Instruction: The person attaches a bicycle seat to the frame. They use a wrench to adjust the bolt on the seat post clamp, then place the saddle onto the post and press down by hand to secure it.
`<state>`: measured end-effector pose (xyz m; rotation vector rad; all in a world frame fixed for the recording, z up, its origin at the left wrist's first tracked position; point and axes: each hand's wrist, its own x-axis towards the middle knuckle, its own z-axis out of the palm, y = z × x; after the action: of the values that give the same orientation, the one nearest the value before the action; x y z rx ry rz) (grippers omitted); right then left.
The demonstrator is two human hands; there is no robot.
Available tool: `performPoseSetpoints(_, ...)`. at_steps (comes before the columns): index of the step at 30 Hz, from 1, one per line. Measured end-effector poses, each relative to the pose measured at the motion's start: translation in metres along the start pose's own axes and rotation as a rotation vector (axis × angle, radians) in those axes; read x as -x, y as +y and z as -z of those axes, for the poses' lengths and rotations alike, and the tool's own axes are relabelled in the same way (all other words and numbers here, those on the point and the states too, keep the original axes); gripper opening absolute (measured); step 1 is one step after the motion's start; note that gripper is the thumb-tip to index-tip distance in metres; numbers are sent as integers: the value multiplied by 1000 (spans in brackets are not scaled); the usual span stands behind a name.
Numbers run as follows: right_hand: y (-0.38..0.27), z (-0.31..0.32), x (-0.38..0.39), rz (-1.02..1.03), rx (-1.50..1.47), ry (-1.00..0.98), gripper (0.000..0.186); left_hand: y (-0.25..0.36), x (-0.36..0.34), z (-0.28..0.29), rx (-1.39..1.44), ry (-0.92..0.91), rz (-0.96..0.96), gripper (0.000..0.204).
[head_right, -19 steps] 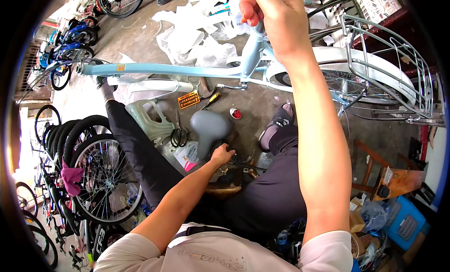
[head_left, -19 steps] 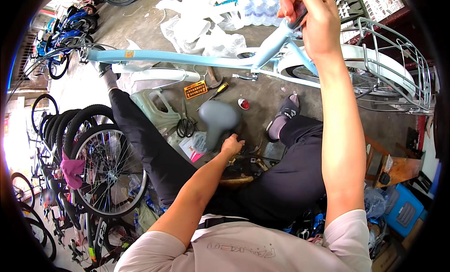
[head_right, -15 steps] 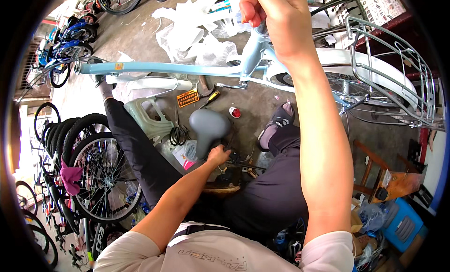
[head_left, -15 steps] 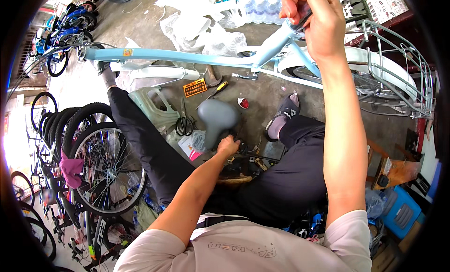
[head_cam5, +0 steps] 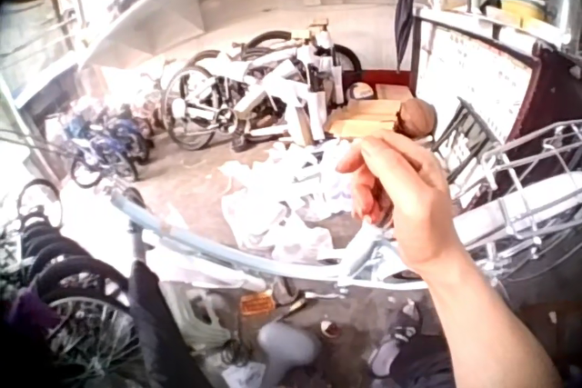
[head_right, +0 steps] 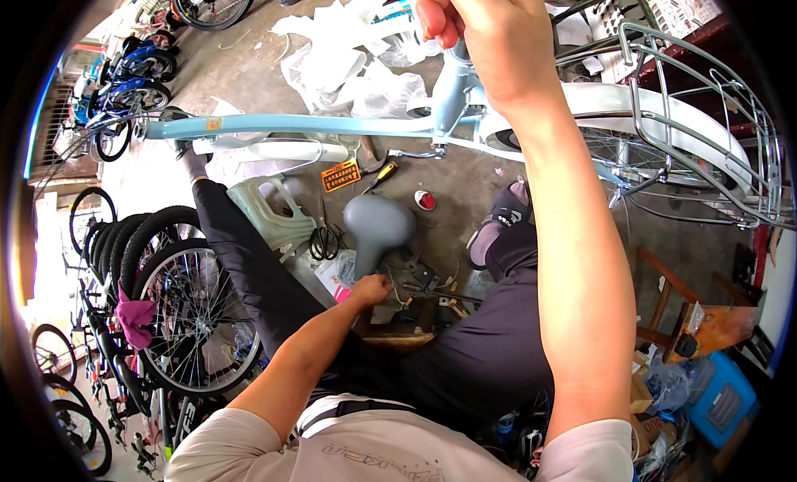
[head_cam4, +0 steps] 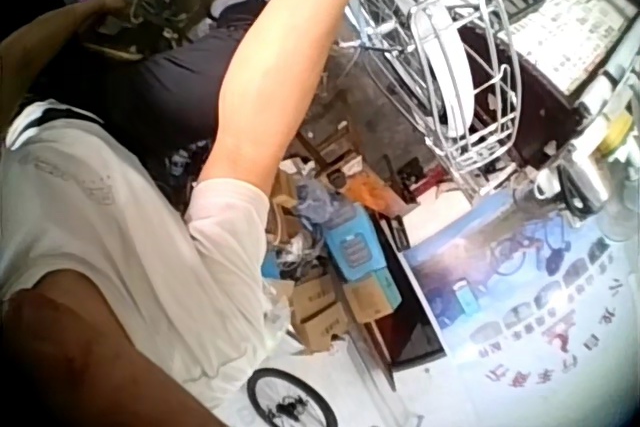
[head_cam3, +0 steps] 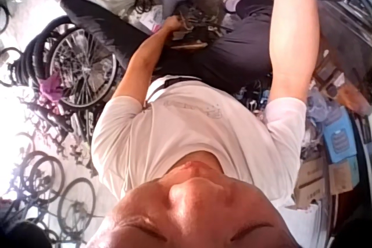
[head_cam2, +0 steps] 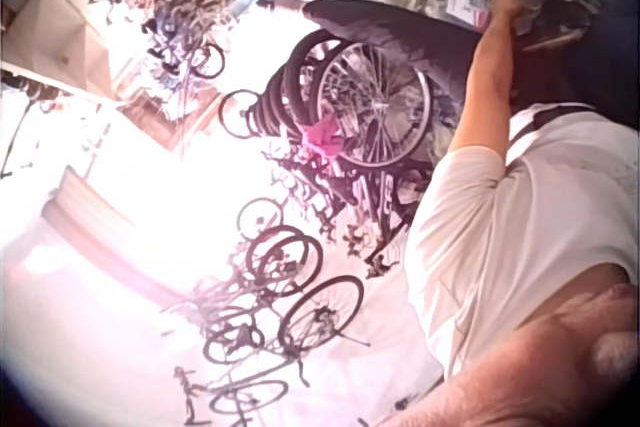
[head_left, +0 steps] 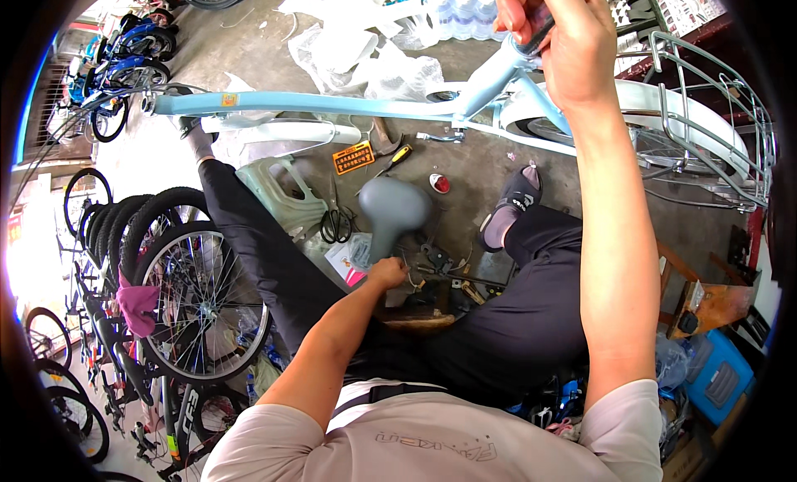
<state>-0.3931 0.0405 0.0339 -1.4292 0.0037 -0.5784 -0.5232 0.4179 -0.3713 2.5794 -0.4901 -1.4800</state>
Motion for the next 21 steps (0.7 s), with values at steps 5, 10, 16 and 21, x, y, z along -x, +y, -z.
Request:
performPoseSetpoints(5, -3, 0, 0, 0, 25, 0, 34, 22, 1, 16, 31, 10, -52, 38)
performPoseSetpoints(10, 2, 2, -1, -8, 61, 48, 34, 36, 1, 23, 27, 15, -38, 38)
performPoseSetpoints(16, -2, 4, 0, 4, 23, -37, 34, 28, 5, 21, 1, 6, -30, 39)
performPoseSetpoints(21, -5, 1, -1, -14, 20, -32, 34, 11, 7, 18, -13, 12, -28, 39)
